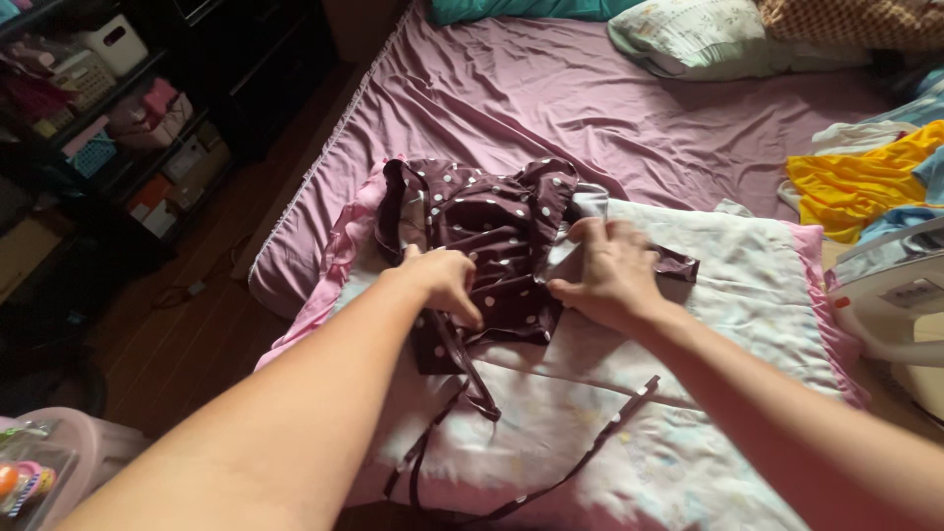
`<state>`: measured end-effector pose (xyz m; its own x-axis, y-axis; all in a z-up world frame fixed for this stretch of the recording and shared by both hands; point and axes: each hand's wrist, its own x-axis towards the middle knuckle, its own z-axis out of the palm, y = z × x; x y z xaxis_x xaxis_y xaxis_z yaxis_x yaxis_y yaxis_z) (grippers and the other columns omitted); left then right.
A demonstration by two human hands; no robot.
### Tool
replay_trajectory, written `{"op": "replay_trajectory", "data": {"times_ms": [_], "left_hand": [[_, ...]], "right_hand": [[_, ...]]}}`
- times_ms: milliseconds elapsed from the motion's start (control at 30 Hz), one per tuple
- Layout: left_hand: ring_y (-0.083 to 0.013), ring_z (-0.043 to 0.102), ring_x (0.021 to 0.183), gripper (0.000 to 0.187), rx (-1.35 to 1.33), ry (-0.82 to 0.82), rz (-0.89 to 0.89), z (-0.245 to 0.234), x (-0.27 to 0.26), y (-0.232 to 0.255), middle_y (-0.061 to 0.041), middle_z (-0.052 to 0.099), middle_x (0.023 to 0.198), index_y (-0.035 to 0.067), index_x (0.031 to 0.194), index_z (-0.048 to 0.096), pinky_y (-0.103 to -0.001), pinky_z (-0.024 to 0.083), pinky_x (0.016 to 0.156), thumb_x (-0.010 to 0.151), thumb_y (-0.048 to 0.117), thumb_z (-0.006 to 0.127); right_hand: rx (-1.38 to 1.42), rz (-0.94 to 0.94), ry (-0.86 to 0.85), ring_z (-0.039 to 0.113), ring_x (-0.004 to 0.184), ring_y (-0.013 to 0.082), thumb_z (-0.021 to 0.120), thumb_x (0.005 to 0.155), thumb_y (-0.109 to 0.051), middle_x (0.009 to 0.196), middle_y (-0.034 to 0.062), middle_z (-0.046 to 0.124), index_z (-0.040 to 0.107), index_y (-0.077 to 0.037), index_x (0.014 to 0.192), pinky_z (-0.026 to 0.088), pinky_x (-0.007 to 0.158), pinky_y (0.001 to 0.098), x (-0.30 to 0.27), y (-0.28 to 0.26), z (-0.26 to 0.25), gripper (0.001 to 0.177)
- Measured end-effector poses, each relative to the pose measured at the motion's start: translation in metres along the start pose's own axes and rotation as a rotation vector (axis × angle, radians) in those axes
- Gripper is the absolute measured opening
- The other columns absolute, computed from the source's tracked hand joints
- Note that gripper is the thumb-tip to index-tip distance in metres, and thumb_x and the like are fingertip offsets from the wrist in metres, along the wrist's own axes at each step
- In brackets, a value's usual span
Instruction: The person selects a maroon polka-dot garment from a pile of clothes on a bed and places it on a small ironing board. They use an electric iron to press the garment, repeatedly smoothing and repositioning the fabric to remove wrinkles.
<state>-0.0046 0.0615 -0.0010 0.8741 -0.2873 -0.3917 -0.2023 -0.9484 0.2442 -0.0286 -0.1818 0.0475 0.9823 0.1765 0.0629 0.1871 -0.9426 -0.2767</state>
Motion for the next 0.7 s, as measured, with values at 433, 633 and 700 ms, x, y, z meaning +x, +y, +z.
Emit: {"op": "replay_trajectory", "data": {"times_ms": [433, 633, 700], "left_hand": [[-0.0478, 0.001, 0.153, 0.110, -0.104, 0.050, 0.096, 0.020, -0.002, 0.086, -0.006, 0.007, 0.170, 0.038, 0.158, 0.028, -0.078, 0.007, 0.114, 0.065, 0.057, 0.085], [-0.0434, 0.011, 0.154, 0.090, -0.142, 0.096, 0.229, 0.030, 0.015, 0.086, -0.001, 0.027, 0.167, 0.034, 0.150, 0.046, -0.075, 0.012, 0.117, 0.067, 0.046, 0.081], [-0.0387, 0.012, 0.156, 0.078, -0.167, 0.131, 0.235, 0.032, 0.020, 0.081, 0.001, 0.033, 0.162, 0.032, 0.140, 0.055, -0.074, 0.013, 0.116, 0.067, 0.040, 0.080]], "right_hand": [[0.551, 0.110, 0.072, 0.067, 0.081, 0.0344, 0.055, 0.086, -0.002, 0.097, 0.0222, 0.072, 0.075, -0.014, 0.116, 0.051, 0.074, 0.0500, 0.070, 0.148, 0.077, 0.038], [1.262, 0.754, -0.054, 0.066, 0.064, 0.0253, 0.055, 0.090, -0.018, 0.082, 0.0119, 0.068, 0.067, -0.005, 0.094, 0.055, 0.058, 0.0442, 0.057, 0.231, 0.032, 0.018], [1.310, 0.873, 0.189, 0.071, 0.072, 0.0181, 0.059, 0.089, -0.016, 0.088, 0.0046, 0.073, 0.071, -0.010, 0.097, 0.059, 0.065, 0.0387, 0.044, 0.237, 0.027, 0.016]]}}
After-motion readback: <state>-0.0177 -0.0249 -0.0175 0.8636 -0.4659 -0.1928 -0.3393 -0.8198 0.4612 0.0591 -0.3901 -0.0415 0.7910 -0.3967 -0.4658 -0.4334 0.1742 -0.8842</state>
